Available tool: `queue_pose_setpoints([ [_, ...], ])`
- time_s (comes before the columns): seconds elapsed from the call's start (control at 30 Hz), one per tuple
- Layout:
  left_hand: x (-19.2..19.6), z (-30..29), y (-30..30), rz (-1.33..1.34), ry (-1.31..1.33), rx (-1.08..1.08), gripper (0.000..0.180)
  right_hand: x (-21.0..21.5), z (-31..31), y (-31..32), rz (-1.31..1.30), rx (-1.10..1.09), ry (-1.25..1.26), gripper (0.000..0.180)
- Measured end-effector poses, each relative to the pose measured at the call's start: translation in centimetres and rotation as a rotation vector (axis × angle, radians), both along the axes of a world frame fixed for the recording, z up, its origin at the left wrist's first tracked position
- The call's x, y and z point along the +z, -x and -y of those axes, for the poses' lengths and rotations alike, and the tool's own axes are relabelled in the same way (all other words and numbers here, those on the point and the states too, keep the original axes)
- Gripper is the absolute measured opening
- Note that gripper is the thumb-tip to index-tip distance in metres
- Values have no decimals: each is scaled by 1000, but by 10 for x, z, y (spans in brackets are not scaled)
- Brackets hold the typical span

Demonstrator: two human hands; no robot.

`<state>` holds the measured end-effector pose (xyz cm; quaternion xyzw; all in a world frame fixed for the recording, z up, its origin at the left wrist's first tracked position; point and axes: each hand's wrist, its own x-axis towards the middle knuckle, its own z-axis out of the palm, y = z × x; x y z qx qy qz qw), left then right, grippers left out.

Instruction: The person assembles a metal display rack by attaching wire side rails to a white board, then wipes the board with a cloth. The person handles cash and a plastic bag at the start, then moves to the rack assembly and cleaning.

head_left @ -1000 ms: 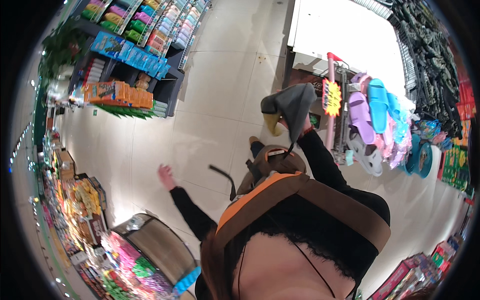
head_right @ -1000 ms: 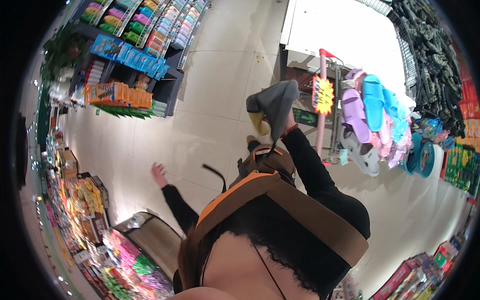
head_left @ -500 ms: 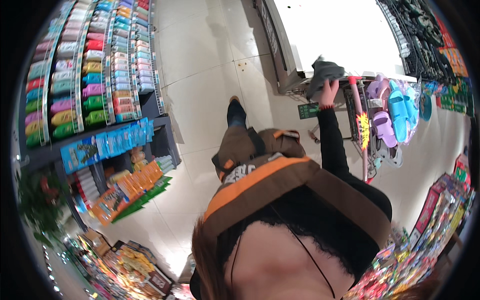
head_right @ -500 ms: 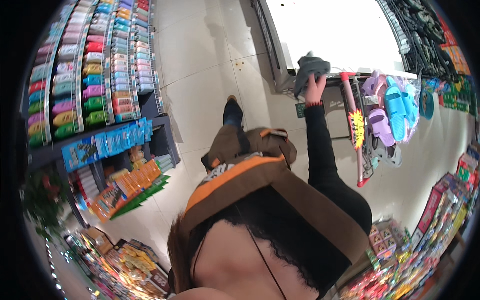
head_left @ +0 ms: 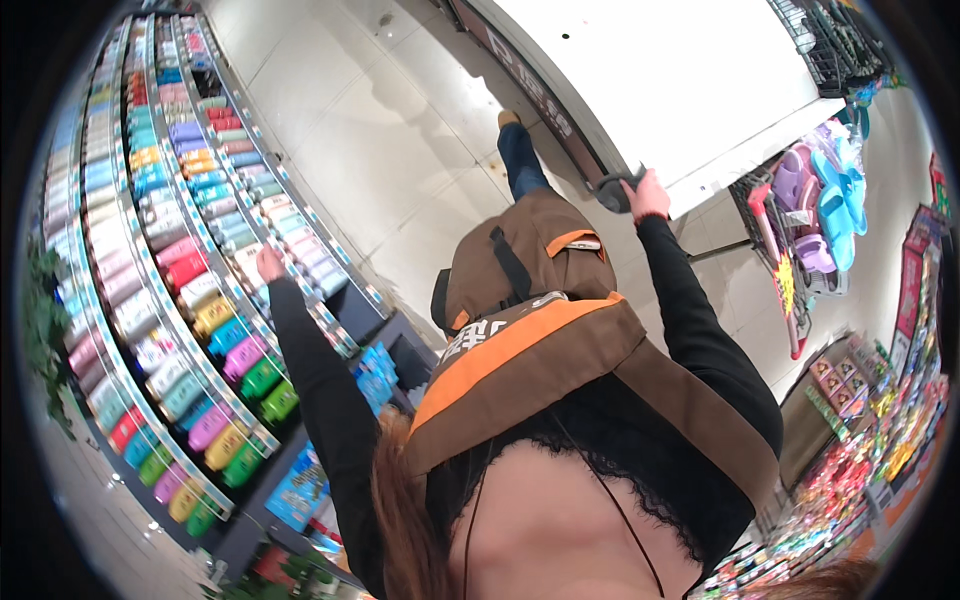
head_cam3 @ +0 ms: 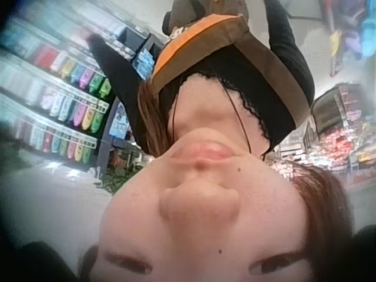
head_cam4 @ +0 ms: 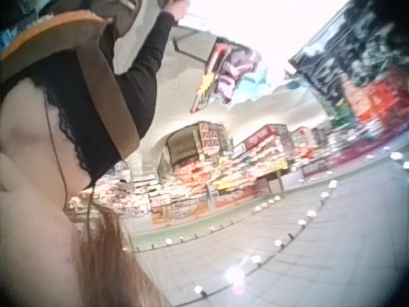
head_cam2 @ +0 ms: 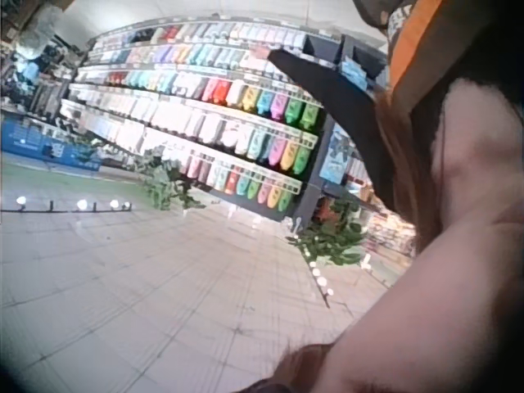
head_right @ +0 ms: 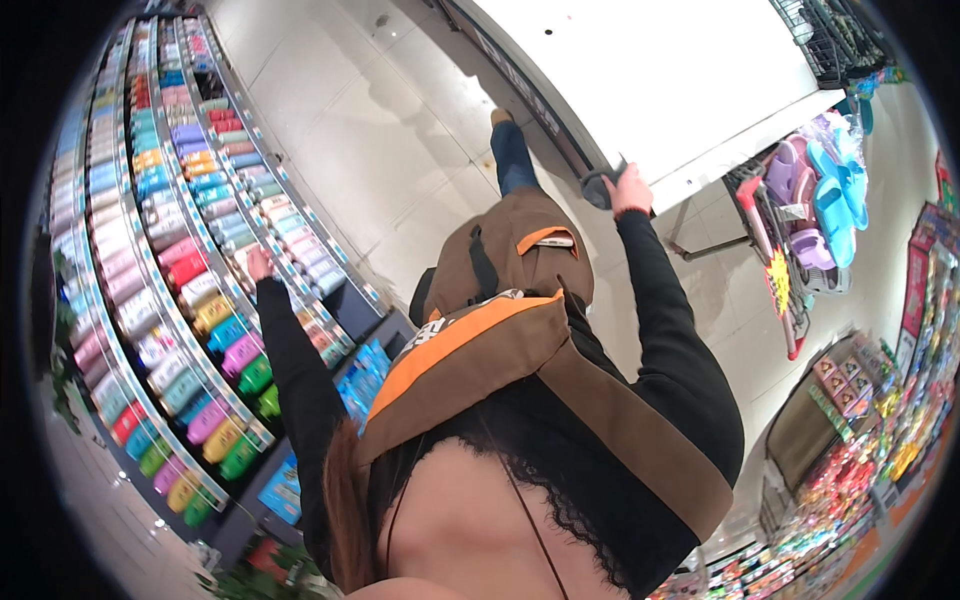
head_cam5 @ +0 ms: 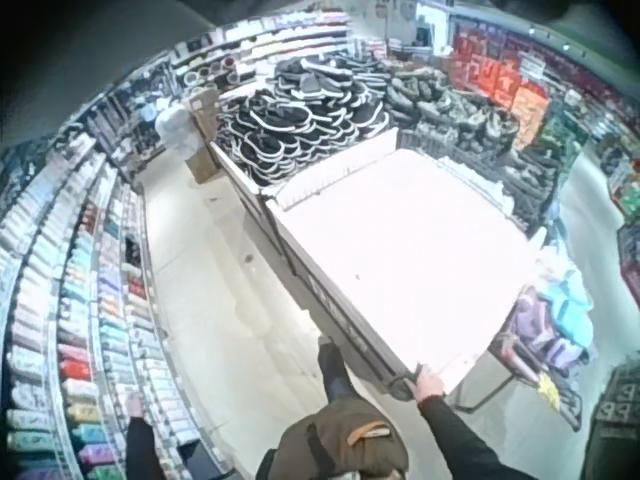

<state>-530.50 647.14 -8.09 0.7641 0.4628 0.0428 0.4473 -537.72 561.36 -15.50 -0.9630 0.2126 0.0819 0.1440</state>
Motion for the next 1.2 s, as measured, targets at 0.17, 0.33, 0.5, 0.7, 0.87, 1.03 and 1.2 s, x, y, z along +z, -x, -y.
queue_pose_setpoints([
  [0.17,-20,158,-218,304,370,-501,46,2,-15,-45,-145,74,216,54],
  [0.33,-63,329,-281,-120,639,-678,56,1,-55,-160,-22,-36,-107,52],
  [0.5,-61,354,-321,-367,668,-650,51,-13,-131,-341,105,-40,-110,50],
  [0.7,-64,327,-404,-521,535,-604,45,-28,-197,-512,134,-68,-139,53],
  [0.87,-84,331,-512,-482,378,-851,50,-29,-250,-649,142,-64,-138,51],
  [1.03,-92,361,-623,-398,250,-1204,55,-25,-245,-655,267,8,-257,55],
  [1.2,-106,425,-716,-478,311,-1183,66,4,-183,-503,95,-62,-358,48],
])
